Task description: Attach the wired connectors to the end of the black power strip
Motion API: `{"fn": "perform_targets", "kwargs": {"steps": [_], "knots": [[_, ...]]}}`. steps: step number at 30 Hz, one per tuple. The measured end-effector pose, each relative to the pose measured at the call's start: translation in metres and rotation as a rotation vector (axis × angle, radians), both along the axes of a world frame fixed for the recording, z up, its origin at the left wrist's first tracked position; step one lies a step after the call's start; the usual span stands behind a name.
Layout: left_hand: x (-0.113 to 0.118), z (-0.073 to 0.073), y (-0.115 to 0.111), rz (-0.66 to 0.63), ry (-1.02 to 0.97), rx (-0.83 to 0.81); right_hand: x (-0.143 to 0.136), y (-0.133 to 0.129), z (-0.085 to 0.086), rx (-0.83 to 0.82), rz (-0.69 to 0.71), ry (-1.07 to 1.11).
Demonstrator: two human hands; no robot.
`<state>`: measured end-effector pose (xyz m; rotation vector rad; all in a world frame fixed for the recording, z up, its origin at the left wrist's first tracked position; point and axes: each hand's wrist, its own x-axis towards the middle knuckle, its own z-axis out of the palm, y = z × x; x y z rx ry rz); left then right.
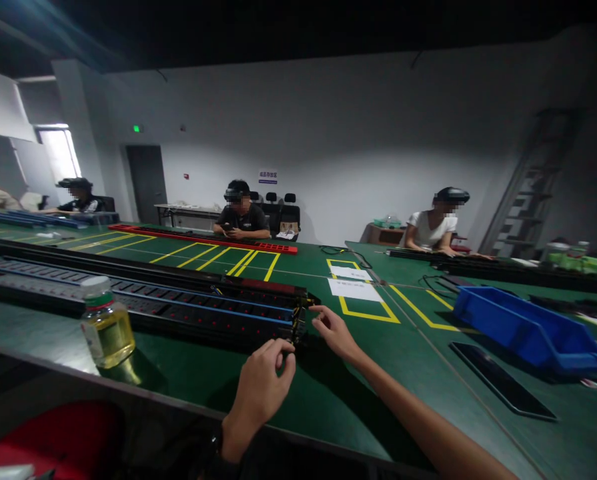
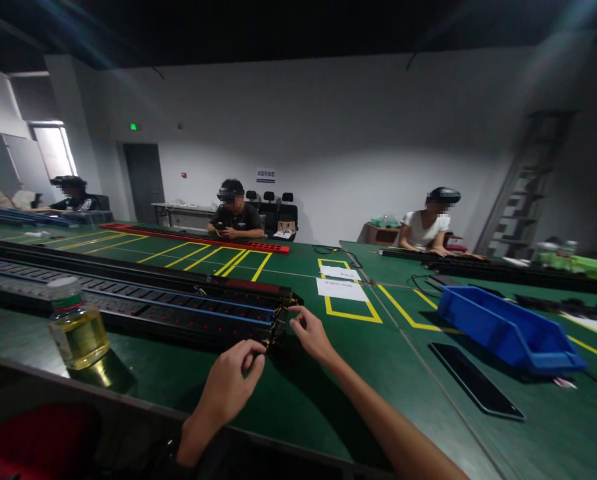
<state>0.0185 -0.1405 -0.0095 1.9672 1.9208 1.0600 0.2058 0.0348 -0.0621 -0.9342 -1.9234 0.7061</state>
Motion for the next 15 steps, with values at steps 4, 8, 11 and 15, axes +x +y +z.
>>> {"fn": "perform_targets", "kwargs": {"steps": [4, 8, 11, 15], "knots": [[-0.004, -0.018, -0.004, -0.022, -0.053, -0.044, 0.013, -0.030, 0.000, -0.019, 0.118, -0.074], [-0.002, -0.027, -0.006, -0.100, -0.024, -0.095, 0.008, -0.044, 0.005, 0.048, 0.145, -0.113], [0.001, -0.028, -0.007, -0.092, 0.085, -0.136, 0.000, -0.049, 0.005, 0.071, 0.146, -0.145], [0.005, -0.029, -0.009, -0.082, 0.252, -0.160, -0.005, -0.054, 0.002, 0.078, 0.154, -0.195]]}}
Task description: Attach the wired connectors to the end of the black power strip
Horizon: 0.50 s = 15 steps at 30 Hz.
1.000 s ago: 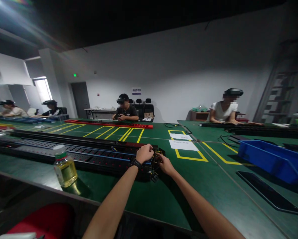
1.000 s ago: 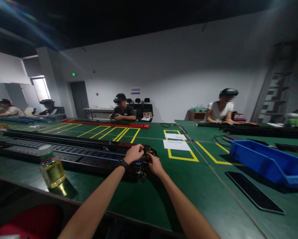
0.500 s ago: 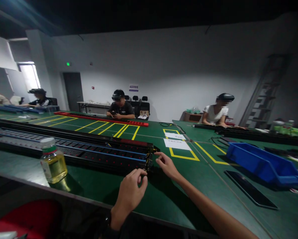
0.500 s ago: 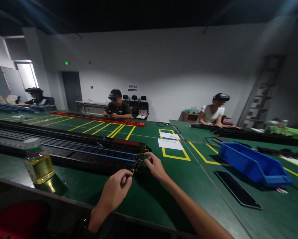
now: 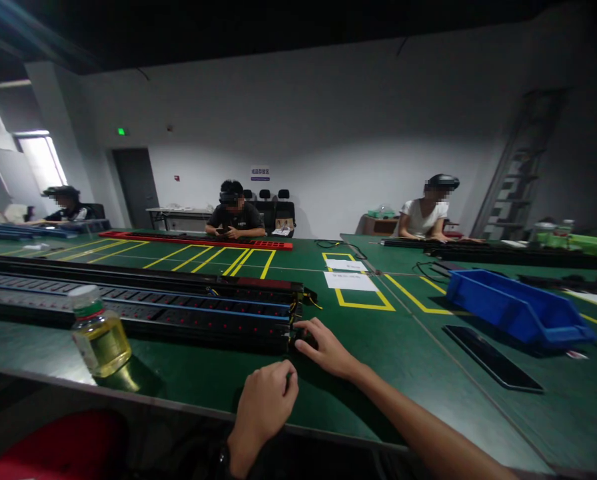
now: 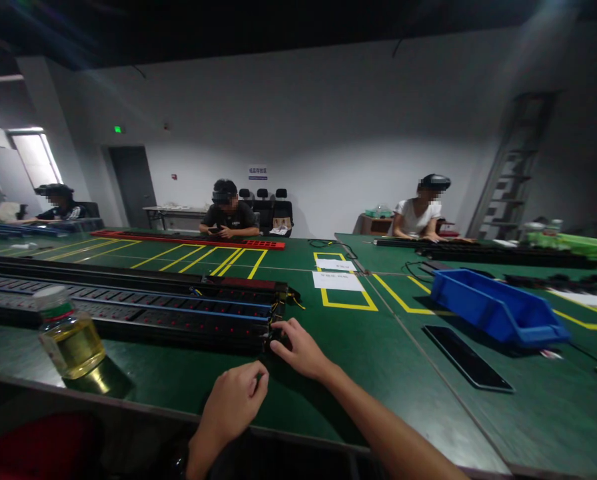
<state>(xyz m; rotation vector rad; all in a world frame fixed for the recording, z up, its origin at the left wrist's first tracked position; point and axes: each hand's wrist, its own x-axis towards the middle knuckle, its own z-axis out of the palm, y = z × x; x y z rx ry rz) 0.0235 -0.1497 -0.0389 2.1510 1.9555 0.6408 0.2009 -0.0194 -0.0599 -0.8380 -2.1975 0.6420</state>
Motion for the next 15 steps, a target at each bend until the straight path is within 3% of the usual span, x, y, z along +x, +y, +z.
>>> {"fn": "perform_targets", "kwargs": {"steps": [10, 15], "knots": [[-0.001, -0.007, 0.001, -0.032, 0.083, 0.033, 0.001, -0.003, 0.007, 0.055, -0.059, -0.017], [-0.001, -0.005, 0.002, -0.015, 0.099, 0.017, 0.011, 0.011, 0.011, 0.071, 0.038, -0.066]]}}
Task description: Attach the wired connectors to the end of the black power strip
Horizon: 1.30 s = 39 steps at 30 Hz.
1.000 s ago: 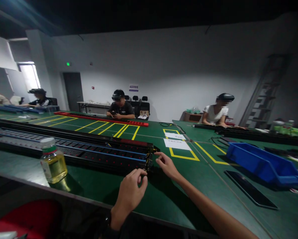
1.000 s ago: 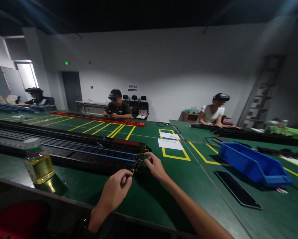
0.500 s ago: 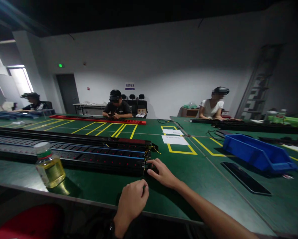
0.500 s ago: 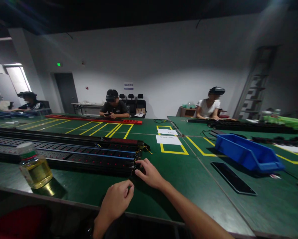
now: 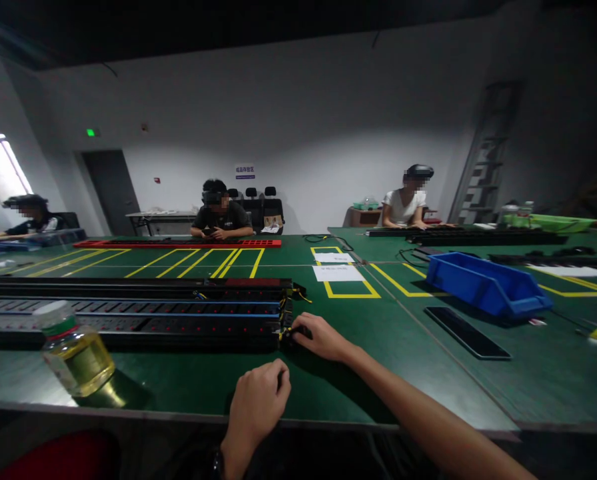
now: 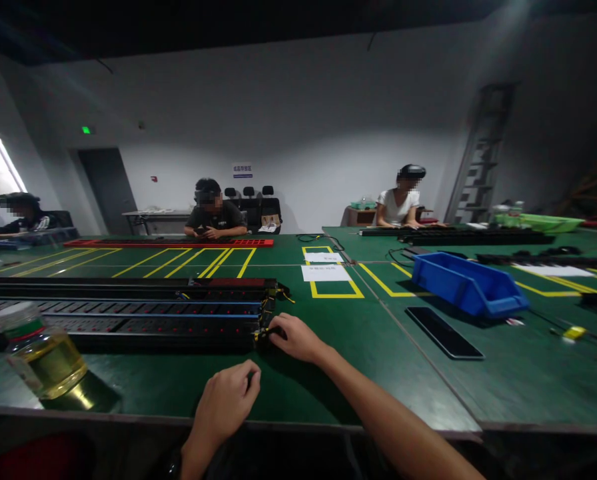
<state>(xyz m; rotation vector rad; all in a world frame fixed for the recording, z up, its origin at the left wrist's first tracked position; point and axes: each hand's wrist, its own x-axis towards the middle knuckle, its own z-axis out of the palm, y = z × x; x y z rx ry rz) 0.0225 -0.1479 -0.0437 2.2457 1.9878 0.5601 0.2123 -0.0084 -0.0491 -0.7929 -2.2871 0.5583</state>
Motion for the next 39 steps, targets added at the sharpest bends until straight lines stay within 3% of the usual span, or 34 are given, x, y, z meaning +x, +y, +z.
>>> {"fn": "perform_targets", "kwargs": {"steps": [4, 6, 10, 14, 19, 21, 24, 28, 30, 33, 39], "knots": [[0.000, 0.002, 0.000, -0.008, 0.004, -0.017, 0.028, 0.024, 0.008, -0.109, 0.059, -0.064], [0.000, 0.003, -0.001, -0.014, 0.004, -0.018, 0.048, 0.039, 0.011, -0.153, 0.001, -0.133], [0.000, 0.006, -0.002, -0.014, 0.019, -0.011, 0.086, 0.059, 0.014, -0.126, -0.402, -0.323], [-0.001, 0.008, -0.001, -0.025, 0.038, -0.026, 0.105, 0.064, 0.011, -0.073, -0.768, -0.471], [-0.003, 0.005, 0.001, -0.030, 0.031, -0.049, 0.097, 0.061, 0.011, 0.073, -0.923, -0.438], [-0.004, 0.004, 0.002, -0.025, 0.030, -0.057, 0.083, 0.056, 0.014, 0.214, -0.839, -0.306], [-0.003, 0.003, 0.002, -0.035, 0.026, -0.050, 0.049, 0.036, 0.018, 0.351, -0.530, -0.075], [0.000, 0.005, -0.002, -0.031, 0.029, -0.043, 0.005, 0.001, 0.018, 0.301, -0.148, -0.059], [0.001, 0.006, -0.004, -0.023, 0.019, -0.036, -0.005, -0.009, 0.015, 0.275, -0.021, -0.119], [0.001, 0.004, -0.005, -0.021, 0.000, -0.016, -0.005, -0.010, 0.010, 0.244, 0.035, -0.156], [0.002, -0.001, -0.007, -0.028, -0.004, 0.022, 0.000, 0.000, 0.000, 0.224, 0.018, -0.132]]}}
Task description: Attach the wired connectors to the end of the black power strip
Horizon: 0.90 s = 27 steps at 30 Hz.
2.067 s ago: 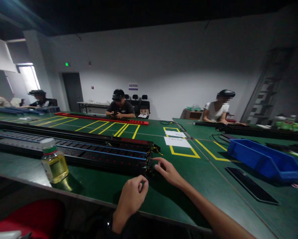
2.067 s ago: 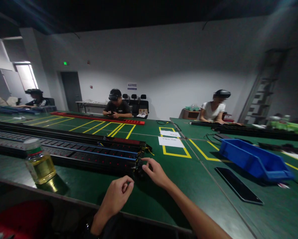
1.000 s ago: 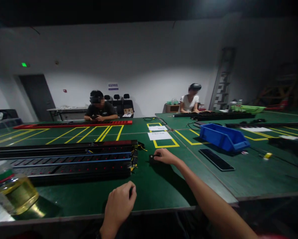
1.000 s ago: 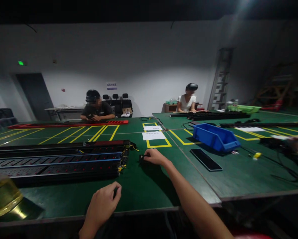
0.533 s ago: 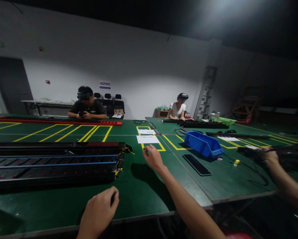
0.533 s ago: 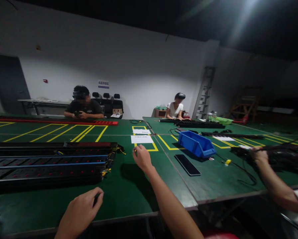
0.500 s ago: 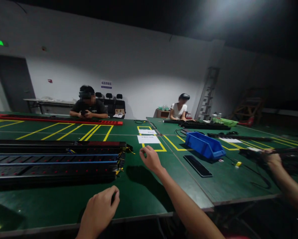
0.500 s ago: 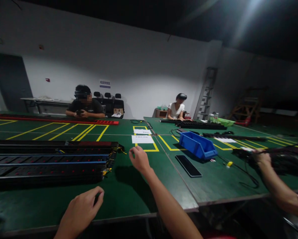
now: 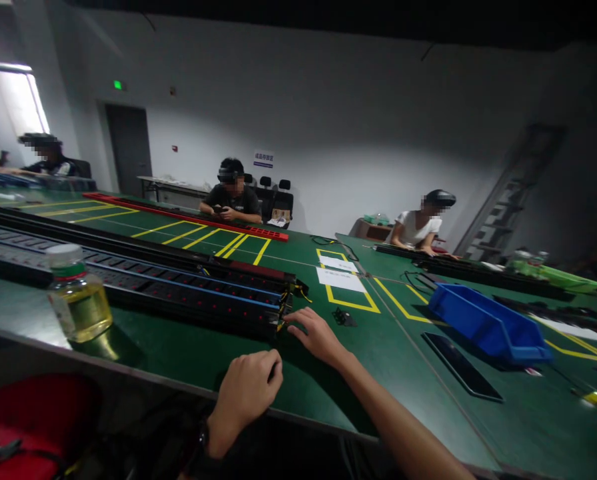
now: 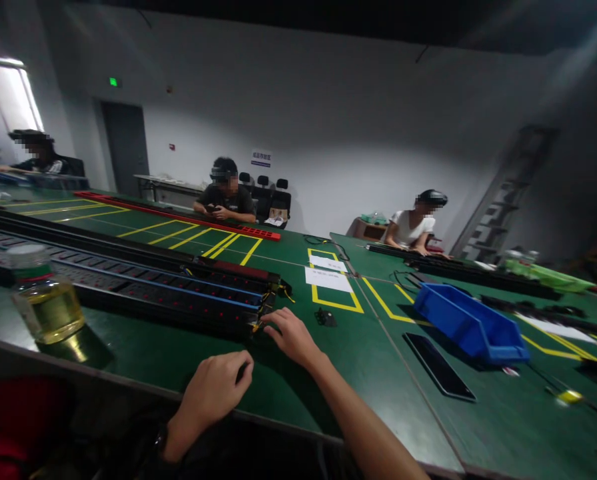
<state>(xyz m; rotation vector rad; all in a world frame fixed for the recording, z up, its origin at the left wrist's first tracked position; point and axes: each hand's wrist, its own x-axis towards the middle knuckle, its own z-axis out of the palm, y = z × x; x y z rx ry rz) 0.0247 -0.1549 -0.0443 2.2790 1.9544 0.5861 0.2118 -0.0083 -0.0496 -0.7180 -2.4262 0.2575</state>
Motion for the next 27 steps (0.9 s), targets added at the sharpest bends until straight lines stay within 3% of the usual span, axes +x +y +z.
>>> {"fn": "perform_targets", "kwargs": {"steps": [9, 16, 20, 24, 27], "knots": [[0.002, 0.002, -0.002, 0.013, -0.001, 0.017, -0.022, -0.002, -0.003, 0.054, 0.043, -0.005], [0.002, 0.003, -0.003, 0.005, -0.014, 0.017, -0.026, 0.001, -0.003, -0.154, 0.009, 0.262], [0.001, 0.004, -0.002, -0.004, -0.012, 0.003, -0.004, 0.025, 0.003, -0.167, -0.261, 0.370], [0.000, 0.004, 0.000, -0.010, -0.009, -0.002, 0.037, 0.047, 0.007, -0.085, -0.658, 0.101], [-0.001, 0.003, 0.002, -0.015, -0.004, -0.001, 0.054, 0.049, 0.008, -0.105, -0.826, -0.029]]}}
